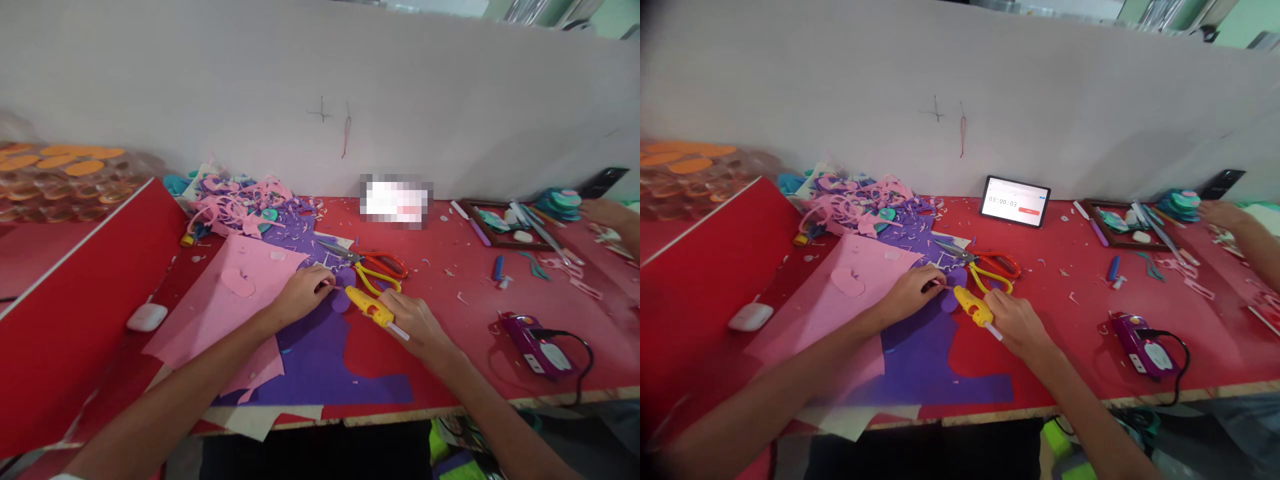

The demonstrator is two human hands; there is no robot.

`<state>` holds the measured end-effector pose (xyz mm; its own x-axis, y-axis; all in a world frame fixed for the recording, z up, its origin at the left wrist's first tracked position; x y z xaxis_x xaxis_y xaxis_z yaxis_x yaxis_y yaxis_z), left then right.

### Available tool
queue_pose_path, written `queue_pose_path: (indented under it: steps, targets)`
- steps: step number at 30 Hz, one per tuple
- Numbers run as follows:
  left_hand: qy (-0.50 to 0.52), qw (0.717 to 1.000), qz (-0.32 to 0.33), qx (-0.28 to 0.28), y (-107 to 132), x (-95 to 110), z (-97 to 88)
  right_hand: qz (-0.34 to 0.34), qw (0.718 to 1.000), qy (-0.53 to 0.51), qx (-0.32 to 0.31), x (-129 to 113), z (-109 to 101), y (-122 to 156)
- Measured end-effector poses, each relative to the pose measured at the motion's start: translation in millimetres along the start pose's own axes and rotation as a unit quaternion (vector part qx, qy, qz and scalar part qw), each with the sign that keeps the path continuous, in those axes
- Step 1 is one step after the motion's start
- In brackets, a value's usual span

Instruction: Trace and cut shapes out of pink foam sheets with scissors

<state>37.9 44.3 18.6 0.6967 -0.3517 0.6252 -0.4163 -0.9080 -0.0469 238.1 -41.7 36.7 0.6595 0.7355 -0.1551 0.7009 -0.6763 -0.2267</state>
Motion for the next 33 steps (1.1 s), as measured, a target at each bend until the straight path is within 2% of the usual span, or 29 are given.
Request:
queue_pose_path:
  steps: [23,33]
  targets:
    - [0.013,1.000,-0.005,0.004,0.5,-2.7,0.6,0.007,1.000,-0.017,0.004,1.0,2.4,1.3]
    - [-0.022,0.999,0.023,-0.003,-0.1,-4.3,5.4,-0.008,0.999,-0.033,0.018,0.7,0.1,4.0]
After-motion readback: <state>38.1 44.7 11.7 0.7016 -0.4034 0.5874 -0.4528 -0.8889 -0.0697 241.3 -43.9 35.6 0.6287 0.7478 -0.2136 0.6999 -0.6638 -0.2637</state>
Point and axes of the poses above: each hand's wrist, its own y-axis away from the middle knuckle, its own z-axis out of the palm, x = y × z, the point moved 6 cm from there along -y, towards the middle knuckle, and after that the axes turned 15 degrees about -z, right-handed, at the moved point
